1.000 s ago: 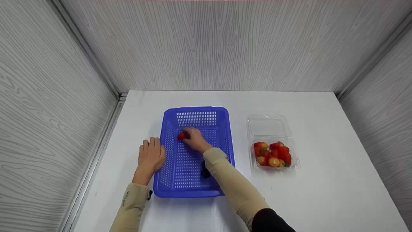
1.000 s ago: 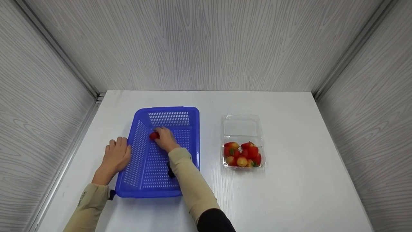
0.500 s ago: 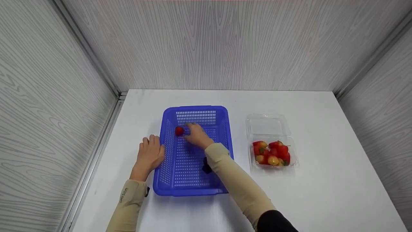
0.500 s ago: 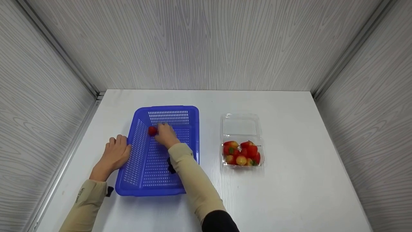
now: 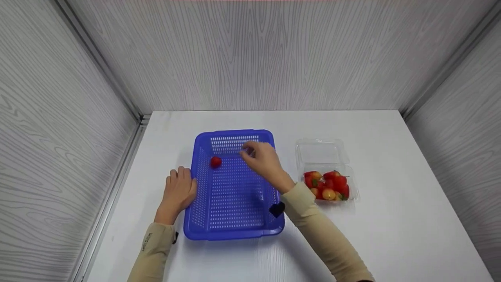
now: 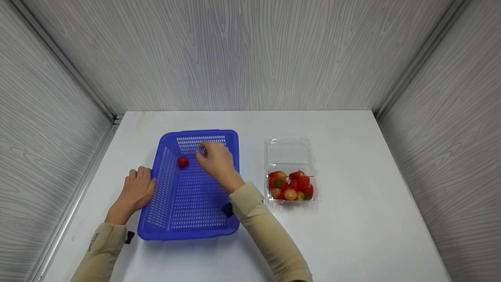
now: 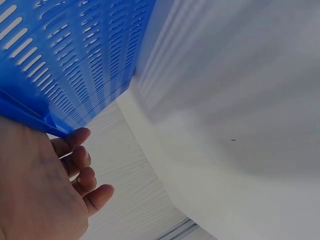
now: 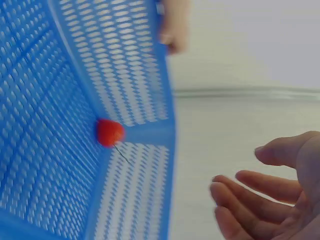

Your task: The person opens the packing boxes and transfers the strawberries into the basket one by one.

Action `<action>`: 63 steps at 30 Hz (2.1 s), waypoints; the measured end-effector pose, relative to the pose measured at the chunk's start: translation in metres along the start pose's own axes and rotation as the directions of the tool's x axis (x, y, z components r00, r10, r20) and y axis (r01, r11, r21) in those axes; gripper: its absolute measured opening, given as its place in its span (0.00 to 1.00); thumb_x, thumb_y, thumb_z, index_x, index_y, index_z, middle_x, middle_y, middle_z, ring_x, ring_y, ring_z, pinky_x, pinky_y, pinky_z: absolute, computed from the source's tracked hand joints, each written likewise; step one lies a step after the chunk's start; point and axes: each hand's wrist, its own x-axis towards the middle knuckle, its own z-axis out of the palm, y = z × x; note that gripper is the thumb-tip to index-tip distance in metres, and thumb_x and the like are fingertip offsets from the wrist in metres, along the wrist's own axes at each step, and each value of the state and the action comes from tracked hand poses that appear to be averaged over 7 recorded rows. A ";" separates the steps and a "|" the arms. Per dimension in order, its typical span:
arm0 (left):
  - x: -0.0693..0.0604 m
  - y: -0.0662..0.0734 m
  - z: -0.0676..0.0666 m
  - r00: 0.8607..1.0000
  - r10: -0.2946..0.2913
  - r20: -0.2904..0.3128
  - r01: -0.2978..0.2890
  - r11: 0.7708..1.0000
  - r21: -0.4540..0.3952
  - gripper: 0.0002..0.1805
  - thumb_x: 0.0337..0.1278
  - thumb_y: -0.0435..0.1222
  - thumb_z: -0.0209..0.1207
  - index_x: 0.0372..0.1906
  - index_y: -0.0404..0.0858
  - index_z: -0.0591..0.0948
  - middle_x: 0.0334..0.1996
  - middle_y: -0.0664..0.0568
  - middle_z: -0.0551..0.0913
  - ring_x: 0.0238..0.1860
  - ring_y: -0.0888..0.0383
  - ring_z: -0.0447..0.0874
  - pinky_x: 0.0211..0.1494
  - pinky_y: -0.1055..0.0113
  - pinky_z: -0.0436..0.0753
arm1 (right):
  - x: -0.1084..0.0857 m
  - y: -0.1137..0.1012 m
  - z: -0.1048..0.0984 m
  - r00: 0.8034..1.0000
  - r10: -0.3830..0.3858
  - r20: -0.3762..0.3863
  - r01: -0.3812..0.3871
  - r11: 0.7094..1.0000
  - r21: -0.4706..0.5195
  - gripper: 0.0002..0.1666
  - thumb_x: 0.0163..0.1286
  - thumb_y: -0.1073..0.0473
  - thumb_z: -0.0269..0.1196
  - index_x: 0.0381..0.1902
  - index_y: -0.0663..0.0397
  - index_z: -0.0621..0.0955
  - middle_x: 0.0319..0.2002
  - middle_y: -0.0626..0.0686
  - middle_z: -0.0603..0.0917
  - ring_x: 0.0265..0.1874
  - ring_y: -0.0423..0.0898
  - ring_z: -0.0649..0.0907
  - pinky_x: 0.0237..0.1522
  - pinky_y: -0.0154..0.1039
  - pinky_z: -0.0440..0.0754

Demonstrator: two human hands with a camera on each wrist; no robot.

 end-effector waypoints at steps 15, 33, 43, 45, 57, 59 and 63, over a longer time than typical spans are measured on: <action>-0.004 -0.002 0.002 1.000 -0.018 0.013 0.018 1.000 -0.009 0.16 0.69 0.38 0.44 0.47 0.26 0.68 0.39 0.38 0.65 0.43 0.39 0.62 0.47 0.45 0.63 | -0.092 0.102 -0.097 0.951 0.089 -0.295 -0.117 0.990 -0.081 0.09 0.66 0.66 0.63 0.41 0.63 0.85 0.34 0.56 0.86 0.29 0.49 0.82 0.33 0.45 0.80; -0.001 0.000 0.003 1.000 -0.003 0.007 0.003 0.999 -0.037 0.17 0.69 0.38 0.44 0.49 0.26 0.68 0.40 0.38 0.65 0.44 0.39 0.61 0.49 0.45 0.62 | -0.156 0.154 -0.103 0.897 0.441 0.014 -0.433 0.885 -0.172 0.23 0.62 0.62 0.65 0.55 0.66 0.80 0.52 0.65 0.81 0.49 0.60 0.77 0.55 0.58 0.76; -0.003 -0.001 0.005 1.000 -0.010 0.007 0.010 0.999 -0.045 0.17 0.70 0.38 0.44 0.50 0.25 0.68 0.40 0.38 0.65 0.44 0.39 0.61 0.49 0.45 0.62 | -0.156 0.158 -0.101 0.878 0.471 0.086 -0.459 0.879 -0.125 0.19 0.71 0.59 0.59 0.54 0.67 0.80 0.50 0.64 0.82 0.43 0.56 0.78 0.51 0.53 0.80; -0.003 -0.001 0.005 1.000 -0.011 0.006 0.012 0.999 -0.045 0.17 0.70 0.38 0.44 0.50 0.25 0.68 0.39 0.39 0.65 0.43 0.39 0.61 0.48 0.45 0.62 | -0.156 0.158 -0.102 0.876 0.473 0.095 -0.462 0.878 -0.124 0.19 0.71 0.60 0.59 0.55 0.68 0.80 0.50 0.64 0.82 0.43 0.56 0.78 0.50 0.53 0.80; -0.001 0.000 0.003 1.000 -0.013 0.008 0.013 1.000 -0.028 0.19 0.70 0.39 0.43 0.52 0.25 0.69 0.42 0.37 0.67 0.44 0.39 0.63 0.48 0.44 0.64 | -0.149 0.154 -0.102 0.842 0.529 0.105 -0.512 0.845 -0.151 0.21 0.56 0.68 0.62 0.50 0.67 0.83 0.48 0.64 0.83 0.43 0.58 0.76 0.37 0.46 0.79; -0.001 -0.001 0.004 1.000 -0.014 0.008 0.015 0.999 -0.031 0.19 0.70 0.39 0.43 0.52 0.25 0.69 0.42 0.37 0.67 0.44 0.39 0.63 0.48 0.45 0.64 | -0.148 0.152 -0.103 0.824 0.557 0.108 -0.540 0.828 -0.152 0.24 0.57 0.68 0.64 0.53 0.67 0.81 0.50 0.65 0.81 0.45 0.58 0.76 0.40 0.47 0.81; -0.001 -0.001 0.004 1.000 -0.013 0.004 0.013 0.999 -0.039 0.20 0.71 0.39 0.43 0.53 0.25 0.68 0.42 0.37 0.67 0.44 0.39 0.63 0.48 0.45 0.63 | -0.146 0.151 -0.103 0.793 0.596 0.125 -0.574 0.801 -0.171 0.29 0.56 0.66 0.67 0.57 0.67 0.79 0.55 0.66 0.79 0.49 0.60 0.76 0.47 0.52 0.82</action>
